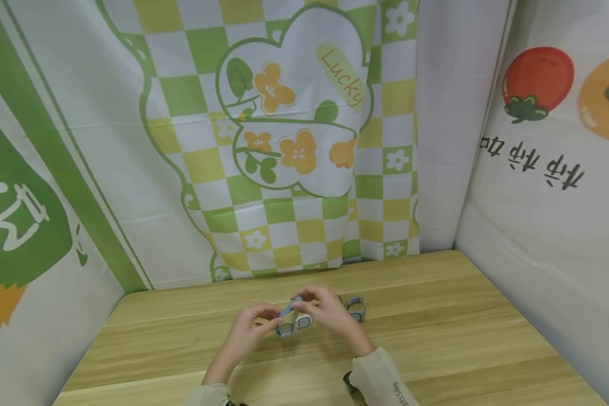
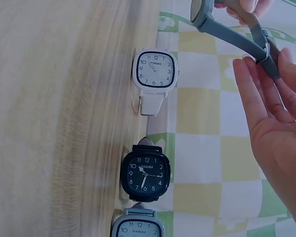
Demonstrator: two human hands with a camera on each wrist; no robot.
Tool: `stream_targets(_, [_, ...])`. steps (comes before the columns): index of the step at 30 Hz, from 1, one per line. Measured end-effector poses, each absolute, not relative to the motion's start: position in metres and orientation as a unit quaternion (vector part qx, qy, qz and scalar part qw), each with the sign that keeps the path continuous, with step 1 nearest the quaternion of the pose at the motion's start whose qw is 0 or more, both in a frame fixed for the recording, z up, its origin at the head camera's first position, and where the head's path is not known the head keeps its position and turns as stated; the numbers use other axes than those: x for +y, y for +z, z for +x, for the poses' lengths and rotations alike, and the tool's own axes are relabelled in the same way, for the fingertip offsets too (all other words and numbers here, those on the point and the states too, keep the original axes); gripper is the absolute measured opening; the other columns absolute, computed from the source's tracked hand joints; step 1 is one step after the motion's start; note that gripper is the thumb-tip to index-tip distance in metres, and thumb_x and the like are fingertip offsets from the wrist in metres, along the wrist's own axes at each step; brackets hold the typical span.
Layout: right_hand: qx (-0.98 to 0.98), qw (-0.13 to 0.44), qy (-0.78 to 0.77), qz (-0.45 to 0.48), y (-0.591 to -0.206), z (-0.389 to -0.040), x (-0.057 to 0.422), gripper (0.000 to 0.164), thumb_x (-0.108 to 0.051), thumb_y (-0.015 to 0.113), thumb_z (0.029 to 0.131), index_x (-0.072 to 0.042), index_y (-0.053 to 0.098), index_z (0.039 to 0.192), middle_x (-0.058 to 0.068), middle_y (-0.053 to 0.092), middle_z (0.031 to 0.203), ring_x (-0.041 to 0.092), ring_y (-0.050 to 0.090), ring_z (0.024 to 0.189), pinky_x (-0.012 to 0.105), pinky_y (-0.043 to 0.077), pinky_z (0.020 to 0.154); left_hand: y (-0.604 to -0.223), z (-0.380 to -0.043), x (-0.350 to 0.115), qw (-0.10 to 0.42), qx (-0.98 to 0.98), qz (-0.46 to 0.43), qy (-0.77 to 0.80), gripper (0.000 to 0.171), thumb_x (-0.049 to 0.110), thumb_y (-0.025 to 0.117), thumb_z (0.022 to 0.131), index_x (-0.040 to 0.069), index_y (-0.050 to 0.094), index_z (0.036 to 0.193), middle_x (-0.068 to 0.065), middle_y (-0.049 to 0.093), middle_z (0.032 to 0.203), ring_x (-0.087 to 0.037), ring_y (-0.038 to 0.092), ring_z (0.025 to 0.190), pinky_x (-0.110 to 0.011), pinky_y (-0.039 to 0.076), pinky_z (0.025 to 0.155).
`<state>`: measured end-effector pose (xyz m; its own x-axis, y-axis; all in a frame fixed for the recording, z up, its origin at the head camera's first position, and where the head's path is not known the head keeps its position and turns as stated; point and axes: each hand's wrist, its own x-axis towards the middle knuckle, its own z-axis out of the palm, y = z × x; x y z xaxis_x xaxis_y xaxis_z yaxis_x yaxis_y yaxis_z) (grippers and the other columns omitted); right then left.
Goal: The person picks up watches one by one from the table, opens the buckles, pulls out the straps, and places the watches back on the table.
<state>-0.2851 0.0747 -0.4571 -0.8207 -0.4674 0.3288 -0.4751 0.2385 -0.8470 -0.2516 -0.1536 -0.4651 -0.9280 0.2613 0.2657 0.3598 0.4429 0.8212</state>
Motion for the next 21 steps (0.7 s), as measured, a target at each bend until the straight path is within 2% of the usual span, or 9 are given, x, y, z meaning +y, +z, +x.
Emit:
stream_targets(9, [-0.771, 0.014, 0.561, 0.299, -0.456, -0.2861, 0.0773, 0.017, -0.007, 0.064, 0.106, 0.005, 0.068, 0.117, 0.027, 0.071, 0.112, 0.034, 0.073, 0.1, 0.044, 0.064, 0.087, -0.4667, -0.2532, -0.1545, 0.048, -0.848, -0.194, -0.49, 0.013, 0.01, 0.077, 0.096, 0.003, 0.077, 0.106, -0.008, 0.075, 0.104, -0.017, 0.069, 0.095, -0.027, 0.062, 0.079])
stream_targets(14, [-0.776, 0.024, 0.553, 0.303, -0.4547, -0.2862, 0.0793, 0.021, -0.011, 0.065, 0.106, 0.0, 0.067, 0.123, 0.02, 0.074, 0.11, 0.033, 0.072, 0.102, 0.037, 0.062, 0.085, -0.4668, -0.2532, -0.1549, 0.046, -0.849, -0.205, -0.486, 0.013, 0.012, 0.077, 0.097, 0.003, 0.077, 0.106, -0.007, 0.075, 0.104, -0.018, 0.069, 0.095, -0.028, 0.062, 0.078])
stream_targets(16, [-0.773, 0.028, 0.554, 0.307, -0.4542, -0.2865, 0.0798, 0.023, -0.011, 0.065, 0.106, -0.001, 0.066, 0.126, 0.02, 0.074, 0.11, 0.033, 0.073, 0.102, 0.032, 0.061, 0.085, -0.4661, -0.2527, -0.1545, 0.046, -0.849, -0.204, -0.484, 0.014, 0.012, 0.077, 0.097, 0.003, 0.077, 0.107, -0.007, 0.075, 0.104, -0.019, 0.07, 0.096, -0.028, 0.062, 0.079])
stream_targets(21, [-0.76, 0.038, 0.566, 0.318, -0.4523, -0.2874, 0.0795, 0.026, -0.006, 0.065, 0.105, -0.001, 0.061, 0.13, 0.026, 0.073, 0.109, 0.036, 0.074, 0.099, 0.039, 0.062, 0.086, -0.4642, -0.2514, -0.1533, 0.047, -0.851, -0.202, -0.482, 0.015, 0.012, 0.077, 0.097, 0.002, 0.077, 0.107, -0.008, 0.075, 0.105, -0.019, 0.07, 0.096, -0.029, 0.063, 0.079])
